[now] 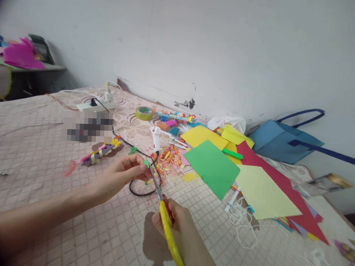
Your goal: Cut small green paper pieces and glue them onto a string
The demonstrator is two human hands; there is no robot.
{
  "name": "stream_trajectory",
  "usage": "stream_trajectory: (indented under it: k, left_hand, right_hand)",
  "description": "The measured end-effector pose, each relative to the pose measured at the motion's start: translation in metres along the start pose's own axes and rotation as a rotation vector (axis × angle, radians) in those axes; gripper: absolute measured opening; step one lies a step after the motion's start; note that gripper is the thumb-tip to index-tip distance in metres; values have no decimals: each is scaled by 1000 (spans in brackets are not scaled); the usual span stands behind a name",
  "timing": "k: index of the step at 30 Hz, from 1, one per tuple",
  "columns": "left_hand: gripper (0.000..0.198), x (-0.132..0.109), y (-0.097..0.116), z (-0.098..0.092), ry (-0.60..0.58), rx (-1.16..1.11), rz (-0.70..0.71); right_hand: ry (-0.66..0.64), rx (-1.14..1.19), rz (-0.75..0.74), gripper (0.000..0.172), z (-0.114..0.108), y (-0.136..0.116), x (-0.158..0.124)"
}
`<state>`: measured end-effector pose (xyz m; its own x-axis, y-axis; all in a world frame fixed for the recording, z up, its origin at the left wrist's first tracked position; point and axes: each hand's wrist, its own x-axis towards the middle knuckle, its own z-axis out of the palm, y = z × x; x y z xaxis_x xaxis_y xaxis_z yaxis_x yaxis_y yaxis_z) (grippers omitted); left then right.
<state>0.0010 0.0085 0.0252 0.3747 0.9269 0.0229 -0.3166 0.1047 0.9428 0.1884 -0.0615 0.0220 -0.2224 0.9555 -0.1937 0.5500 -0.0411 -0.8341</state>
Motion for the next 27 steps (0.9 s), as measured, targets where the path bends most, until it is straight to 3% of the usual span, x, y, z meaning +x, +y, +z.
stream_trajectory:
  k: [27]
  left_hand:
    - [19, 2, -1, -1, 12, -25, 11]
  right_hand:
    - [24, -20, 8, 33, 2, 2, 1]
